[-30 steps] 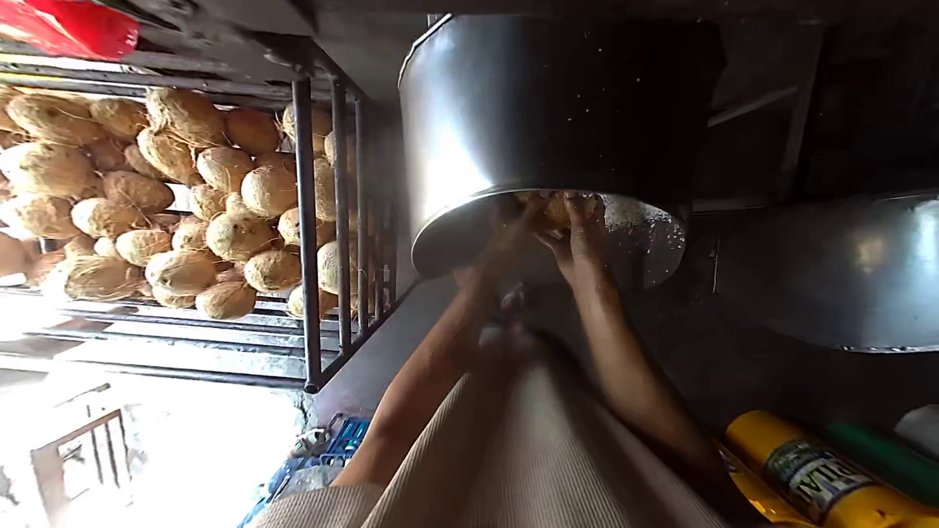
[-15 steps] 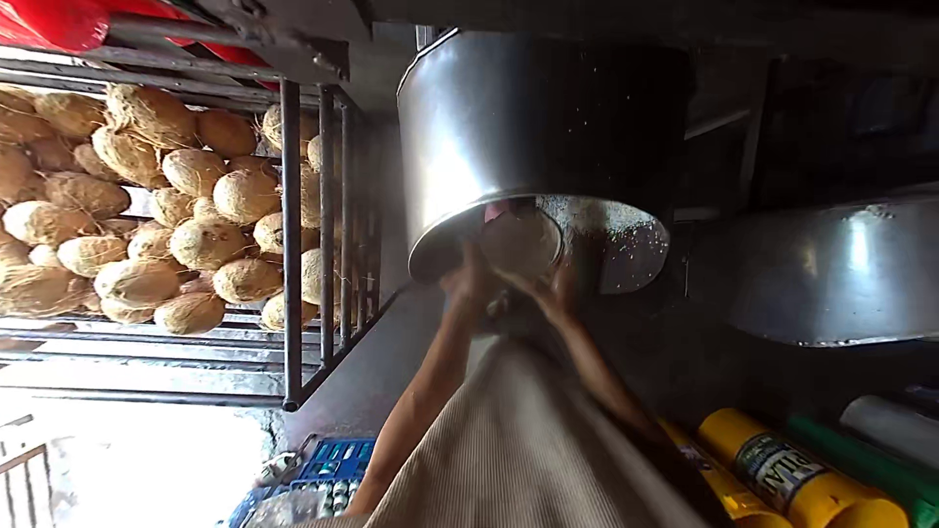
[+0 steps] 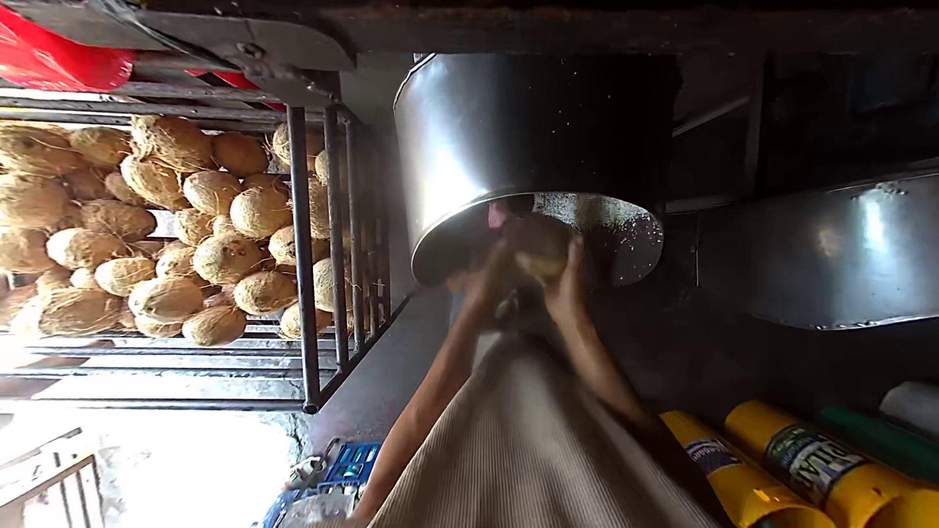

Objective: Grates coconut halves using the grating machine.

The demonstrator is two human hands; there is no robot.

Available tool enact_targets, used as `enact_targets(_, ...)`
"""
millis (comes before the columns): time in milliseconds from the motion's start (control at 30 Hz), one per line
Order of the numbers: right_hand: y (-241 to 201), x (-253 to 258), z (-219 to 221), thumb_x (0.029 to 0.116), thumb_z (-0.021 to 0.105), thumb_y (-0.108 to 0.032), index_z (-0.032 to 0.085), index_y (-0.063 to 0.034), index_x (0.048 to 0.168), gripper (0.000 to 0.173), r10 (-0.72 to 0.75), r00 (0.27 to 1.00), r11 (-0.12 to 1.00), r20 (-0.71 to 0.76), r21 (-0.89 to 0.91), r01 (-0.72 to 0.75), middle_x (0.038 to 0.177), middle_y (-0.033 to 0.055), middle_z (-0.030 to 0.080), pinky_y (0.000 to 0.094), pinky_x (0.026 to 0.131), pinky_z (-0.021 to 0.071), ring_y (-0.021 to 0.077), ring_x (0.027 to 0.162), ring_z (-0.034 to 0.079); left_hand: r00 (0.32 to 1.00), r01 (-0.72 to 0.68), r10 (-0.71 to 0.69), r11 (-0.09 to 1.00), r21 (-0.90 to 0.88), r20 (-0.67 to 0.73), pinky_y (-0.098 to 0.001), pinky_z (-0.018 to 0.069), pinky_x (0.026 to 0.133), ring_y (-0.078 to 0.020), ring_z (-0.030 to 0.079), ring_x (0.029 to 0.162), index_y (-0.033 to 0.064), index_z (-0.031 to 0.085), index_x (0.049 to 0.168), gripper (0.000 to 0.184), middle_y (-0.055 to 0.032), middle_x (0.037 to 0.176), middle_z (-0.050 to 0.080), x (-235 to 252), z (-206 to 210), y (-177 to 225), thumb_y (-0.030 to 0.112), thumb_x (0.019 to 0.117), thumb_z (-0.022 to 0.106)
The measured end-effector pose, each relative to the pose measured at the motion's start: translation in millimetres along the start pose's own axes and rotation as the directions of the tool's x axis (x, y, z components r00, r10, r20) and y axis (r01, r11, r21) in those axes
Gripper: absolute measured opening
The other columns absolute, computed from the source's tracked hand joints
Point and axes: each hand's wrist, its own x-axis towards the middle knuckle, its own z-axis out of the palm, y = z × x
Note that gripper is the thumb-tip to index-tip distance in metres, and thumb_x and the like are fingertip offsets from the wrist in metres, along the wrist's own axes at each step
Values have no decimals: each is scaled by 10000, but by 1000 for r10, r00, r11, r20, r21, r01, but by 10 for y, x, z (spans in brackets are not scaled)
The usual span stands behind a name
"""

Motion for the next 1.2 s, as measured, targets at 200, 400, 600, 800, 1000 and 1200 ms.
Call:
enact_targets(200,139,-92,-340,1097,377,-354,638,-91,1269,409,233,951,941,205,-293,-167,1127,59,713,365,897,591,140,1029,682,938,329,-265,886,-326,225,-412,603,849,-181,701,974,166,652,1240,595,-62,1066,728,-313,-372,-277,637,1027,356)
enact_targets(400,321,-396,-581,866,711,-555,221,38,1582,1051,-137,871,796,471,-471,380,1571,174,412,355,1113,495,191,1381,505,990,129,-140,946,-298,-16,-448,584,877,-195,680,1039,167,617,1287,571,-65,1133,710,-299,-260,-121,537,1080,234)
enact_targets(600,362,-84,125,843,793,-339,341,-46,1494,845,-132,934,990,333,3,139,1327,157,595,460,949,603,261,1121,674,995,-84,94,970,229,-30,-412,582,824,-161,667,985,141,470,1463,892,-68,1160,685,-85,-230,141,740,824,640)
enact_targets(800,-141,88,637,978,661,-319,461,-173,1378,470,-181,941,940,285,332,80,1284,85,607,505,994,550,263,1165,629,979,-204,197,955,214,57,-357,586,913,-139,682,1009,57,542,1336,577,-76,1112,694,393,198,783,321,885,787)
enact_targets(1000,-160,159,595,1008,634,-277,482,-165,1330,373,-207,958,909,198,401,114,1255,70,621,471,995,547,235,1175,624,963,-262,233,928,265,137,-270,571,844,-48,661,888,43,656,1100,267,-5,940,695,556,343,748,213,914,743)
enact_targets(1200,-55,188,582,1027,612,-268,435,-170,1412,435,-109,979,949,171,312,51,1330,98,578,488,985,557,267,1195,615,953,-289,243,907,305,180,-300,546,948,-80,656,1022,33,605,1253,422,-48,1087,693,606,225,666,300,947,720)
